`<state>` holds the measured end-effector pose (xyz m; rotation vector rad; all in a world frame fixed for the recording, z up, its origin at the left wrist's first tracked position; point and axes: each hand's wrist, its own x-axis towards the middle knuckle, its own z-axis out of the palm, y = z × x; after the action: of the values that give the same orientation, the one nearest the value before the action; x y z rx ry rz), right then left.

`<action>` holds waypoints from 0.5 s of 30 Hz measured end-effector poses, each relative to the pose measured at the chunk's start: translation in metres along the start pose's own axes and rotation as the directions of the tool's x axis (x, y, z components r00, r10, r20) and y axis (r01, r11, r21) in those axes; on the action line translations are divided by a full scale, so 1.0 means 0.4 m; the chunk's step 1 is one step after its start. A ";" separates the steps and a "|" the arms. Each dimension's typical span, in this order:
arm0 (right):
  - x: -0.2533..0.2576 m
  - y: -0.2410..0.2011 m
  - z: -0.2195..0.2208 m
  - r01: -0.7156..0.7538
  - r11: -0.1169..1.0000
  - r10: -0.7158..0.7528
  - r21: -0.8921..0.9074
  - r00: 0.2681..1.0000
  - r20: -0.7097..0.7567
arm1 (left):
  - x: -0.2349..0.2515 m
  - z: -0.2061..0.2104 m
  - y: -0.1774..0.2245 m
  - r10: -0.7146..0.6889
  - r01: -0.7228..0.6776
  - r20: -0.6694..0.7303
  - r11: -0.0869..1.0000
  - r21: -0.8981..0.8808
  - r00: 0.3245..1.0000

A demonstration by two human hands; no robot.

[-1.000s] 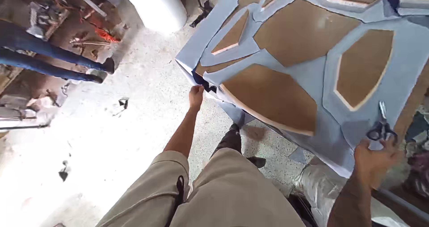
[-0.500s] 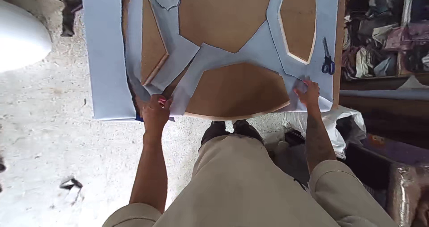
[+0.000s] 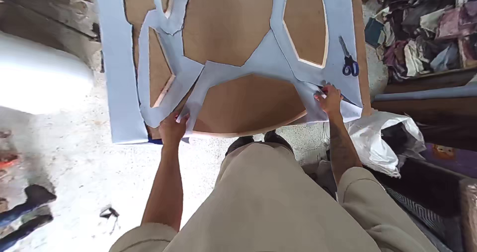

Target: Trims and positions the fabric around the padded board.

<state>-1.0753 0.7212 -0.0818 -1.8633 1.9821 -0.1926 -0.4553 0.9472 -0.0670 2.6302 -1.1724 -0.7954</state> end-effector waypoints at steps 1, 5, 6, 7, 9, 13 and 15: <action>0.008 -0.006 -0.005 0.006 1.000 -0.006 -0.009 0.998 0.057 | 0.007 0.003 0.015 -0.006 0.006 -0.003 1.000 -0.011 1.000; 0.043 -0.026 -0.038 0.041 0.996 -0.056 0.078 0.976 0.210 | 0.037 0.009 0.107 0.019 -0.019 -0.005 0.997 -0.078 1.000; 0.049 -0.037 -0.043 0.047 0.992 -0.073 0.118 0.971 0.226 | 0.044 0.016 0.135 0.014 -0.014 -0.007 0.997 -0.078 1.000; 0.054 -0.046 -0.043 0.052 0.988 -0.086 0.149 0.968 0.236 | 0.051 0.026 0.160 0.001 -0.002 -0.015 0.998 -0.063 1.000; 0.059 -0.055 -0.034 0.079 0.981 -0.117 0.178 0.970 0.215 | 0.063 0.038 0.195 -0.044 0.044 -0.051 0.999 -0.005 0.998; 0.073 -0.051 -0.031 0.162 0.965 -0.185 0.206 0.978 0.099 | 0.046 0.067 0.232 -0.156 0.162 -0.190 0.987 0.018 0.969; 0.073 -0.069 -0.025 0.192 0.954 -0.202 0.231 0.979 0.021 | 0.028 0.089 0.245 -0.180 0.189 -0.269 0.982 0.005 0.946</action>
<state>-1.0543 0.6881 -0.0682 -1.8937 1.6646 -0.4152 -0.5311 0.8747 -0.0680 2.7927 -0.8846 -0.4299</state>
